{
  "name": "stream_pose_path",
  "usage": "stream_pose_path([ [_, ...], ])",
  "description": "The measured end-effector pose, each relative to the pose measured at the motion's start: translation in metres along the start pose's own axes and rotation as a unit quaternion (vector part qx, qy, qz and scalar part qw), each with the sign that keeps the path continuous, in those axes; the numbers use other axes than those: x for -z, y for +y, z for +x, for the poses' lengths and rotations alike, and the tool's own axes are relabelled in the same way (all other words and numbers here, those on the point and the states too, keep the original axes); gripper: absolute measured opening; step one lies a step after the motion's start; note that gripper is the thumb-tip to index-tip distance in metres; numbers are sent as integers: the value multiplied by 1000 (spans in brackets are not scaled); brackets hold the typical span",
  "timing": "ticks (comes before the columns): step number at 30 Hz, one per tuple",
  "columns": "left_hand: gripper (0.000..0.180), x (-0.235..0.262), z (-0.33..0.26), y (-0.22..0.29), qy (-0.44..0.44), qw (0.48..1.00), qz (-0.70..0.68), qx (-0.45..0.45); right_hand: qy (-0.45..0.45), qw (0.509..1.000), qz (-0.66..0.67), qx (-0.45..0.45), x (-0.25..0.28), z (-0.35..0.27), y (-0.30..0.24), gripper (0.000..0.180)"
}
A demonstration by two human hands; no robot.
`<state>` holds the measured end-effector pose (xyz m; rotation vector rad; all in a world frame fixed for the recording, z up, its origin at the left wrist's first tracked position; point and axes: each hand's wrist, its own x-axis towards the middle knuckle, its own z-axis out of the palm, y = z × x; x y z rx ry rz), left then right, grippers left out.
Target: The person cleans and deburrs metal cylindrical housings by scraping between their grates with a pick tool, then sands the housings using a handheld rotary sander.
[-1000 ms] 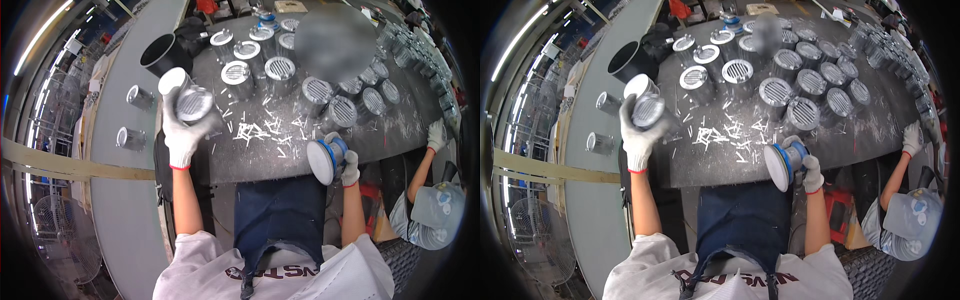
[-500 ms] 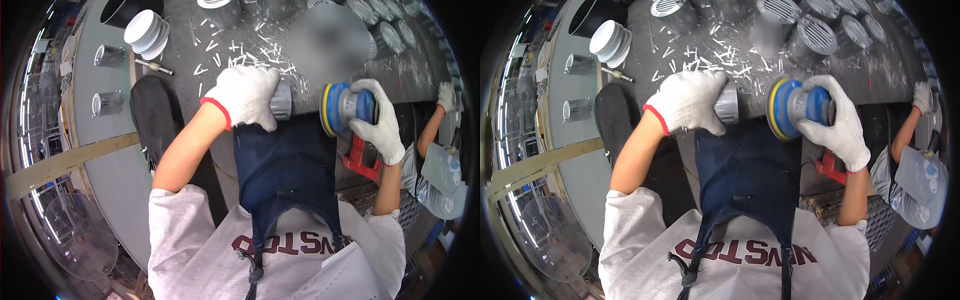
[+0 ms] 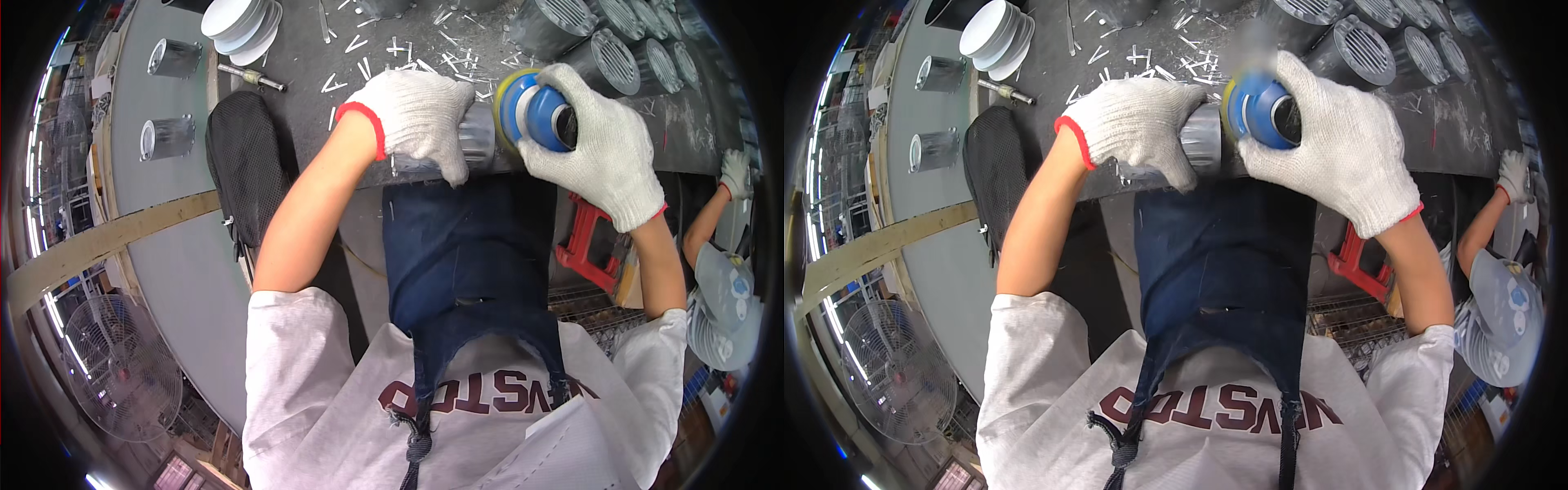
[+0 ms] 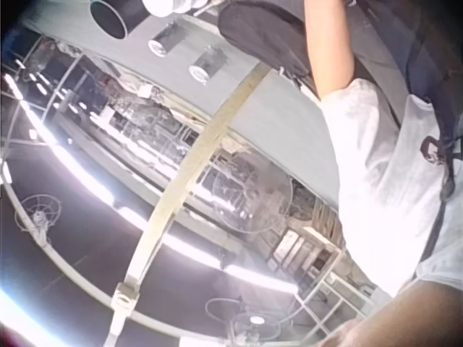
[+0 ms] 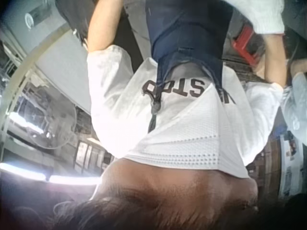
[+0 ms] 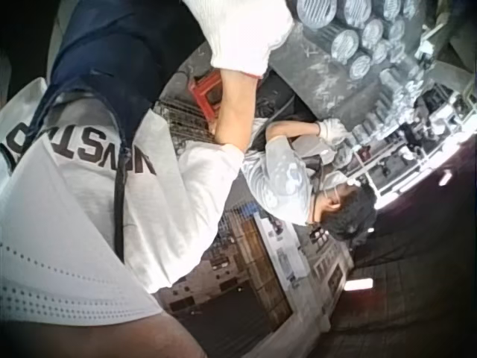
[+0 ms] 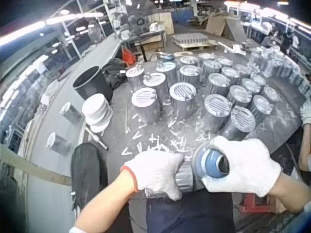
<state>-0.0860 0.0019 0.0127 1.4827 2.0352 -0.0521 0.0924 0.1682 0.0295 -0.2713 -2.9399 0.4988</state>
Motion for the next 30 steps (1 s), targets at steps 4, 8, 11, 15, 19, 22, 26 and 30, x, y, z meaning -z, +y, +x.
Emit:
stream_pose_path([
  [4,73,3,-2,-2,35,999,-4,-16,-26,999,19,-19,5,0,-9,59],
  [8,69,11,-2,10,-43,998,46,14,-142,980,129,-57,9,-37,-11,55],
  [11,61,-2,-13,25,74,985,129,-86,-82,967,204,-127,9,-84,-4,58],
  [15,65,-29,-12,36,245,928,234,-155,-22,967,205,-147,24,-101,-3,59],
  [19,68,-34,-12,40,198,946,213,-143,-12,969,178,-171,28,-93,-11,60],
  [22,65,-33,-10,40,167,964,166,-122,-43,971,171,-163,31,-81,-16,62],
  [26,62,-40,-11,41,159,968,153,-118,-92,981,135,-102,29,-65,-26,62],
  [30,60,-42,-11,39,191,965,117,-134,-107,982,96,-122,29,-60,-27,61],
])
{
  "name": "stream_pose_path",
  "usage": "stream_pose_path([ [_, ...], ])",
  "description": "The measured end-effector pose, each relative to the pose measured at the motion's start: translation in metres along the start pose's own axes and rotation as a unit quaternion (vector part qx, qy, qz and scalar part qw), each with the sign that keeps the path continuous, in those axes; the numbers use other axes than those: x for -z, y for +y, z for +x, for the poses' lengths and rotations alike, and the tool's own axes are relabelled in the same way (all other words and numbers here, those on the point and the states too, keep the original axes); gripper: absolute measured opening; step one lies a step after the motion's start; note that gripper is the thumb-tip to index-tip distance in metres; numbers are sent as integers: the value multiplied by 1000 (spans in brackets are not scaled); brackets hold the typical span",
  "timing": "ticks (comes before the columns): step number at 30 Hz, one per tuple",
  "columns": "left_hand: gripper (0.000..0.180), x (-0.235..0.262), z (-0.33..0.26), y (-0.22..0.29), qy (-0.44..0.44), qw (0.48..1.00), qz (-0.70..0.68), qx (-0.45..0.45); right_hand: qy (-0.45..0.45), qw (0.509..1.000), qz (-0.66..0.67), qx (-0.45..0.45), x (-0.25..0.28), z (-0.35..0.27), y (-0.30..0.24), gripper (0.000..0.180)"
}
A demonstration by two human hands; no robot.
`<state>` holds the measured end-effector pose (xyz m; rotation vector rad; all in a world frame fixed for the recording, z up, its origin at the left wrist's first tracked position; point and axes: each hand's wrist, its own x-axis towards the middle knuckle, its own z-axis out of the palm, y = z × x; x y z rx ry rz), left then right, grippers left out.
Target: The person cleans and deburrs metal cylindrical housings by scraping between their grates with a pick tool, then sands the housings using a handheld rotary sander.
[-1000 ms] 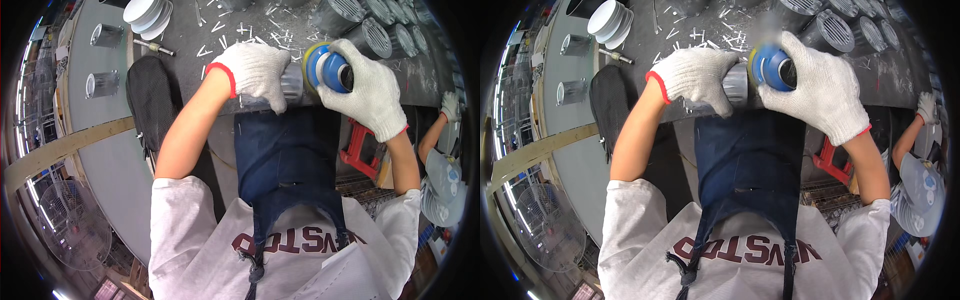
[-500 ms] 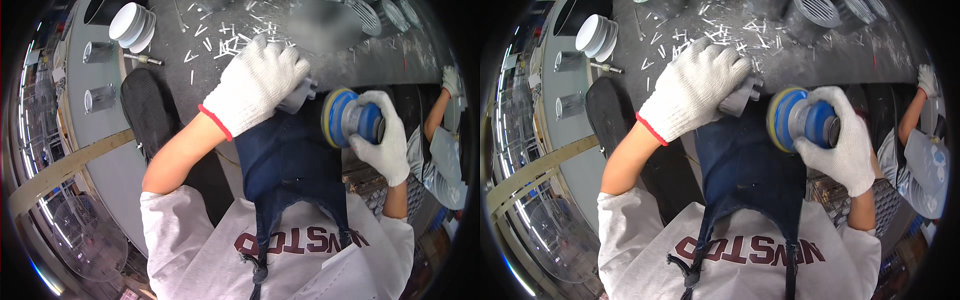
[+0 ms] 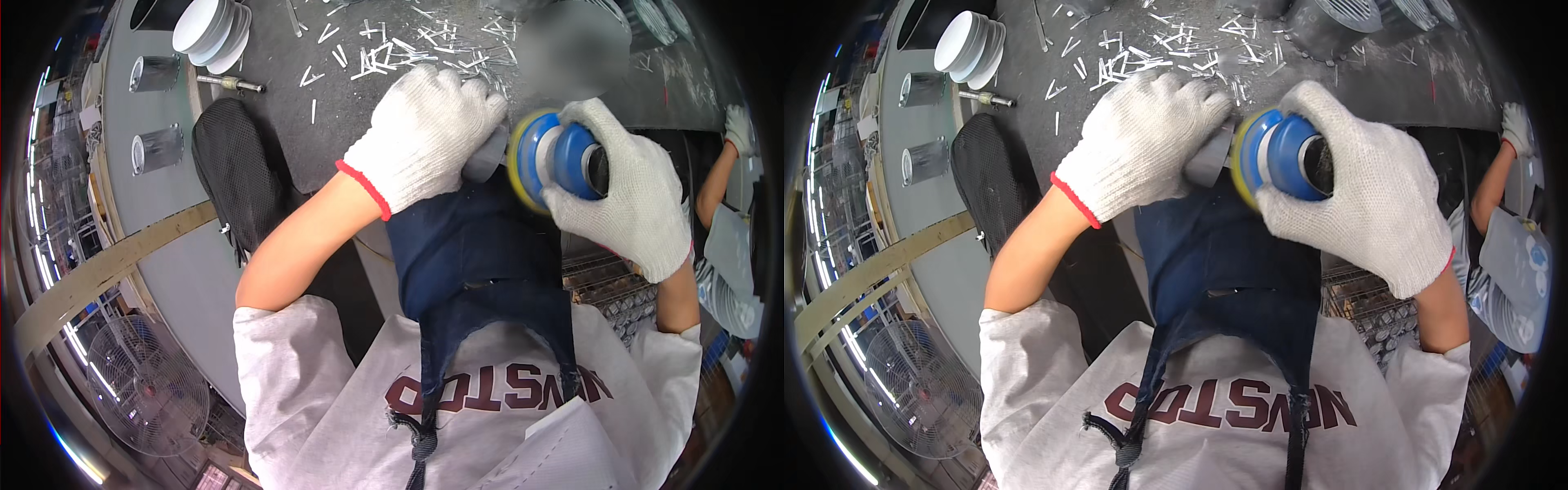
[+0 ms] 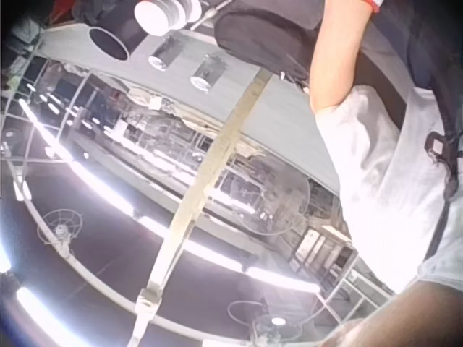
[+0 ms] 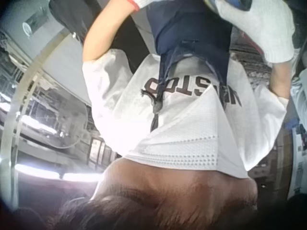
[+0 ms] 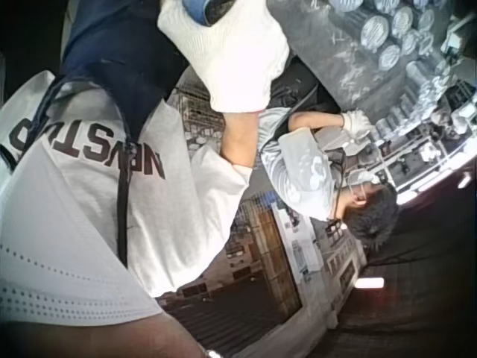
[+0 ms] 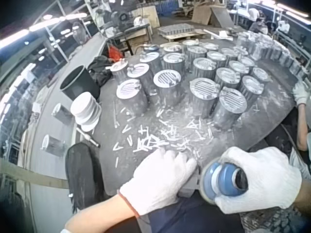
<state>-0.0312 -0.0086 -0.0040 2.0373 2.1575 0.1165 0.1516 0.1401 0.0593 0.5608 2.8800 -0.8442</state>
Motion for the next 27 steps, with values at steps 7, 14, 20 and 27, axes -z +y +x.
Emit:
stream_pose_path([
  [7,66,0,-4,-10,-15,1000,-22,-1,58,995,61,62,-17,1,19,59],
  [14,52,13,-8,-26,91,991,-99,-14,174,956,192,139,-51,15,37,61],
  [20,83,5,-34,-61,141,969,-200,-9,178,901,354,175,-77,46,28,63],
  [27,98,1,-65,-83,171,935,-308,45,143,931,278,190,-66,60,0,63],
])
